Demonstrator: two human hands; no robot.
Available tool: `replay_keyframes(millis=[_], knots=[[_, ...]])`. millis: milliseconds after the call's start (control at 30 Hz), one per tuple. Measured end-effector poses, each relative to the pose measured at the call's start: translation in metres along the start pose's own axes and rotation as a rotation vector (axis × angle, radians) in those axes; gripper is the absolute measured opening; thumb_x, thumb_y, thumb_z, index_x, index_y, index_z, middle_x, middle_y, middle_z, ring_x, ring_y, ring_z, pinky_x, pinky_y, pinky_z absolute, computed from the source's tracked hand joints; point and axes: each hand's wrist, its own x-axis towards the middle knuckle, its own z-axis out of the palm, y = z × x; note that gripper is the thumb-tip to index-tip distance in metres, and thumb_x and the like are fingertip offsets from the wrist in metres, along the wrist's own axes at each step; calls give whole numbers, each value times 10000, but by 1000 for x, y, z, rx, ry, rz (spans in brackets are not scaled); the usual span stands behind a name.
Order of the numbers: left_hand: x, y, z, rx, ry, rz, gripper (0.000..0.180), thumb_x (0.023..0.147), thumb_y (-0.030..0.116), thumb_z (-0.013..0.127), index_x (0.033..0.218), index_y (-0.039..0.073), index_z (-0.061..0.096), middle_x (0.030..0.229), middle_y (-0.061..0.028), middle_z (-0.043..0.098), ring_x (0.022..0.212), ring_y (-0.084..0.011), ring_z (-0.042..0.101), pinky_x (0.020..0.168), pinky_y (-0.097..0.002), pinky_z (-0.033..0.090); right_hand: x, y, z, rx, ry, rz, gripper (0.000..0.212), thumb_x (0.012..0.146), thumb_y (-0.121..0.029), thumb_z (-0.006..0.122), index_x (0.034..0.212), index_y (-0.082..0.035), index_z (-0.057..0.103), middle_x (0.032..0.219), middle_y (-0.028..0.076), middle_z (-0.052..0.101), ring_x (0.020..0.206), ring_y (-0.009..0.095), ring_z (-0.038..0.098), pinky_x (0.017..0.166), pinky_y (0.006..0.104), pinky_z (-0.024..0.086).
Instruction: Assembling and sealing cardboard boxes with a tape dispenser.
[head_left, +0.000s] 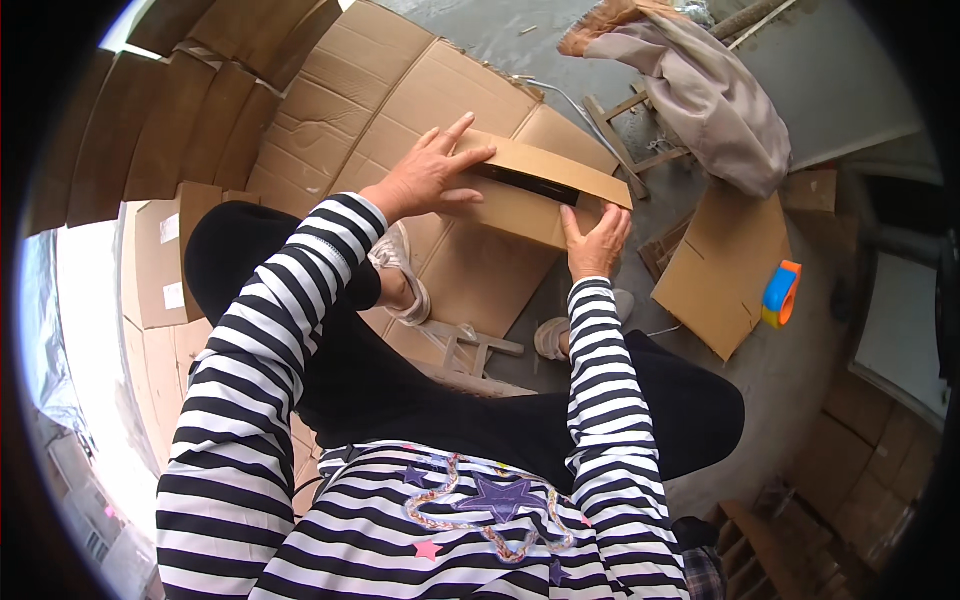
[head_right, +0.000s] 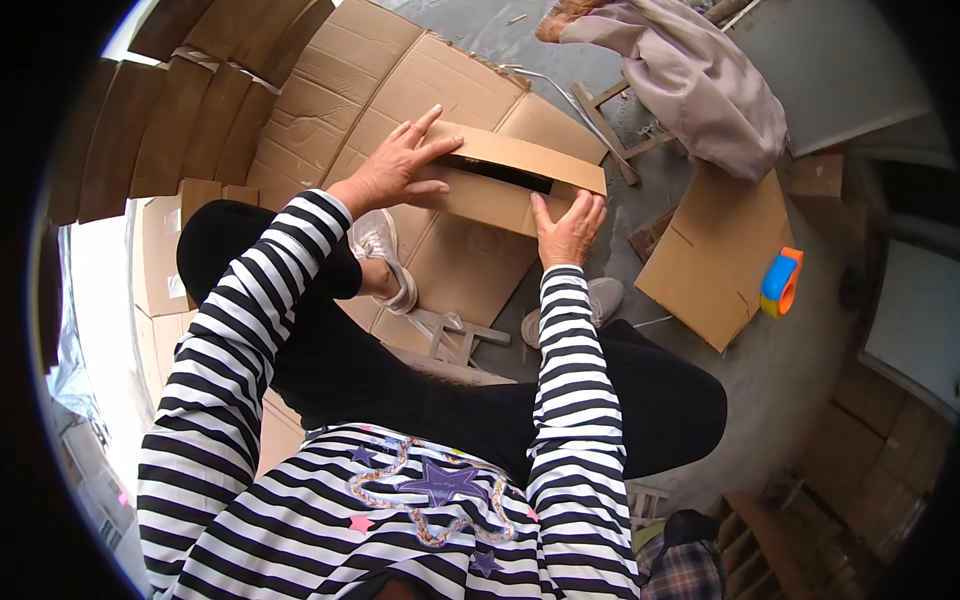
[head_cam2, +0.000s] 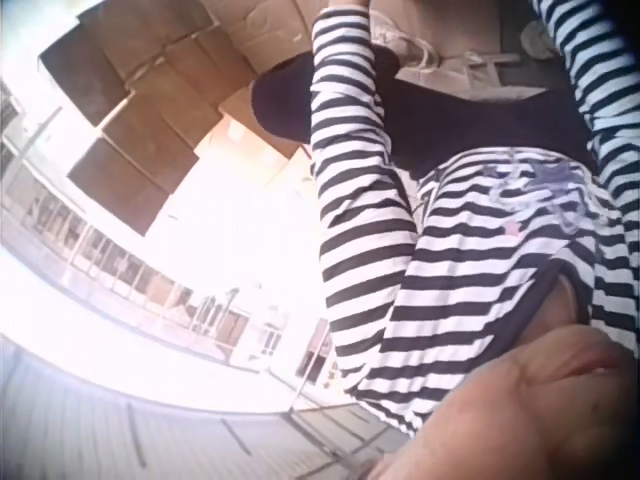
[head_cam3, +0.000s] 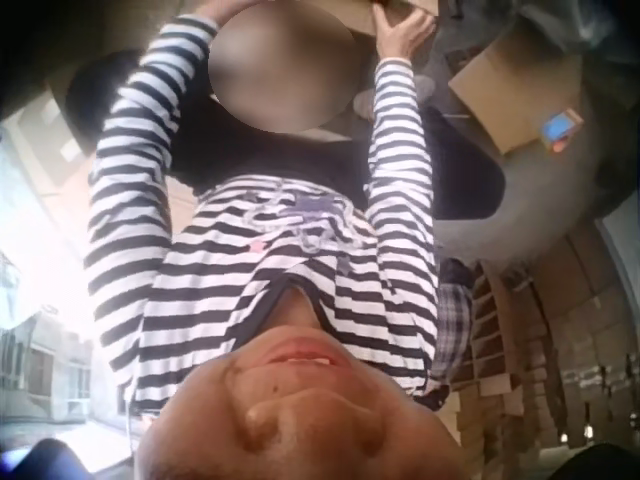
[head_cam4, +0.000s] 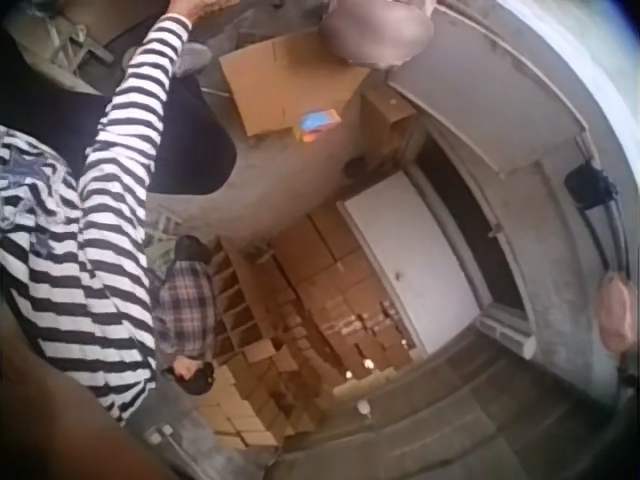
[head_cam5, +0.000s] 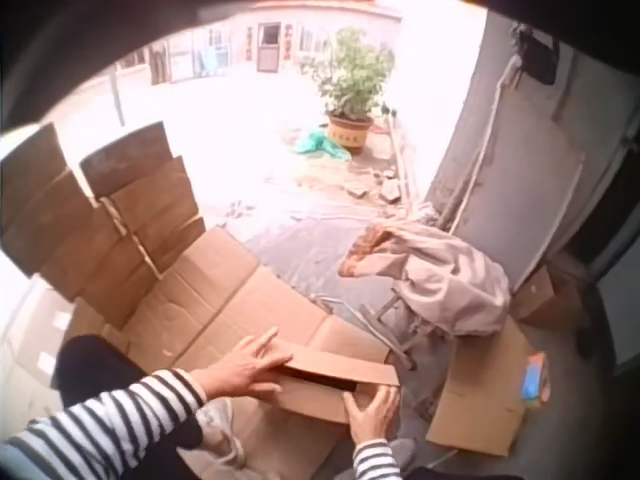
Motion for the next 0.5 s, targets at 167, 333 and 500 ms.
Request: replay_keyframes(millis=[167,333,500], knots=[[-13,-1,-14,200,-129,85,897,662,570,698,1419,278,317,1474,-226,190,1292,-376,333,1063,-493,274,-26,-3,12,85,187,60,521,720,-316,759,1027,-11,468,1041,160,468,1035,341,445,917,452,355],[-7,0,-13,63,-263,104,1092,569,456,812,1456,218,222,1470,-265,157,1261,-399,364,1056,-421,308,-18,-5,16,113,362,134,576,701,-281,782,1087,-17,447,1075,156,453,1035,331,439,935,450,361],[8,-3,-30,32,-388,82,1137,539,421,839,1460,223,202,1465,-270,162,1276,-403,345,1069,-438,293,-4,12,8,197,23,112,703,827,-281,675,1380,-25,325,1377,204,351,1265,363,365,1031,423,335]])
